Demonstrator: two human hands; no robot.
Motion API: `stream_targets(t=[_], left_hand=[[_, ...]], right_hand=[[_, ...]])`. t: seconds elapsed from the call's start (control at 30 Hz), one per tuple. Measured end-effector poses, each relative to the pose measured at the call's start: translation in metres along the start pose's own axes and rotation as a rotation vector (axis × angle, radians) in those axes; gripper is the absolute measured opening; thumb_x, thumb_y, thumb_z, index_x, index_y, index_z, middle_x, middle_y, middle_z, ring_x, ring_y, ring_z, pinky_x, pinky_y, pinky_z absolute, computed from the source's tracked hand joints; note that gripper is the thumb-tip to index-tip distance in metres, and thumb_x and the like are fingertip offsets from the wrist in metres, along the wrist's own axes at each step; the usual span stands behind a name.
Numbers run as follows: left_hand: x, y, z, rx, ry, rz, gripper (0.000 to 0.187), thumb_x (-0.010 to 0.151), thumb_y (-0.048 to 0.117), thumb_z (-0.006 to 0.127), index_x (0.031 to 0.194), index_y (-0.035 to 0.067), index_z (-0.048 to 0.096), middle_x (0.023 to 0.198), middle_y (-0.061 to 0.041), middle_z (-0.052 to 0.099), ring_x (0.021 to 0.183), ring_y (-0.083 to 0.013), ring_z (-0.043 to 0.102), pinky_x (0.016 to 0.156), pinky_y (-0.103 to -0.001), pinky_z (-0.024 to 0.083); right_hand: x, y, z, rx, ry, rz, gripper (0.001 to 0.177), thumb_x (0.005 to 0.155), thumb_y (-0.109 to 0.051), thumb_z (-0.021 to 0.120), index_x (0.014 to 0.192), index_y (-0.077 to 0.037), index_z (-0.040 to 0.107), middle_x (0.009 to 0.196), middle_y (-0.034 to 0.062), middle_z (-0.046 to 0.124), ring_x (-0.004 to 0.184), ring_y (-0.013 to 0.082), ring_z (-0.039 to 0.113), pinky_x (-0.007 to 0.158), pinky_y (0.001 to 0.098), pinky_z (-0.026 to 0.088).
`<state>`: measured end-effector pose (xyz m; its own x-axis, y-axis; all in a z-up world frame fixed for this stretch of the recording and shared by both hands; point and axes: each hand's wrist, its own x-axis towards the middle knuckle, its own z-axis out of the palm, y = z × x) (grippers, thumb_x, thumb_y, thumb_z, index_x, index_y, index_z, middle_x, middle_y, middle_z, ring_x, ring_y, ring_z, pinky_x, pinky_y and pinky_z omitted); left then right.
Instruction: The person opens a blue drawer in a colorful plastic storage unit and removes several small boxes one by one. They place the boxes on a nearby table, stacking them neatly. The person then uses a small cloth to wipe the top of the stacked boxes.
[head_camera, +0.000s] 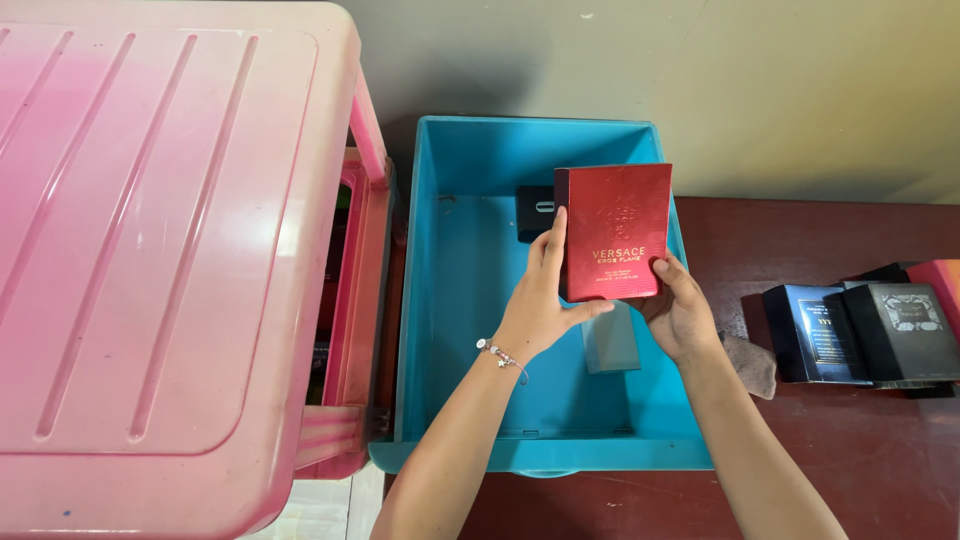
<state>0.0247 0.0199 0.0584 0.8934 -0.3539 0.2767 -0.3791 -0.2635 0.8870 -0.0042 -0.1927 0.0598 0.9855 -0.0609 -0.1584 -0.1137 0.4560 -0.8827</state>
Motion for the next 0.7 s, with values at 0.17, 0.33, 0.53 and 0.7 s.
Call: stream_targets(t=[0.17,0.33,0.53,0.7], left_hand=[[0.001,-0.002,0.000,0.046,0.028,0.034,0.138,0.066,0.039,0.094,0.165,0.020,-0.001,0.151,-0.019,0.039,0.125,-0.0336,0.061,0.096,-0.040,0.059],[-0.005,0.011,0.010,0.005,0.067,0.000,0.131,0.073,0.034,0.092,0.167,0.021,0.002,0.151,-0.019,0.040,0.124,-0.0331,0.064,0.100,-0.040,0.059],[0.000,0.062,0.017,-0.035,0.090,0.172,0.124,0.082,0.032,0.088,0.168,0.015,0.000,0.156,-0.024,0.037,0.137,-0.0420,0.054,0.106,-0.044,0.055],[0.019,0.118,0.068,0.034,-0.083,0.050,0.113,0.085,0.037,0.081,0.164,0.014,0.002,0.155,-0.033,0.028,0.125,-0.0474,0.058,0.096,-0.045,0.056]], right_hand=[[-0.003,0.000,0.005,-0.006,-0.019,-0.002,0.057,0.098,-0.028,0.059,0.148,-0.004,0.047,0.134,0.0134,0.064,0.119,0.0243,0.065,0.103,0.0448,0.053],[-0.016,-0.016,0.024,0.035,-0.019,0.004,0.066,0.093,-0.019,0.061,0.155,-0.011,0.040,0.142,0.0080,0.057,0.126,0.0200,0.059,0.101,0.0465,0.051],[-0.038,-0.072,0.017,-0.107,0.006,-0.042,0.069,0.091,-0.020,0.060,0.156,-0.011,0.039,0.141,0.0088,0.059,0.123,0.0221,0.061,0.101,0.0468,0.053],[-0.057,-0.108,-0.041,-0.071,0.073,-0.125,0.061,0.096,-0.028,0.056,0.153,-0.007,0.044,0.141,0.0080,0.060,0.125,0.0213,0.059,0.102,0.0413,0.050]])
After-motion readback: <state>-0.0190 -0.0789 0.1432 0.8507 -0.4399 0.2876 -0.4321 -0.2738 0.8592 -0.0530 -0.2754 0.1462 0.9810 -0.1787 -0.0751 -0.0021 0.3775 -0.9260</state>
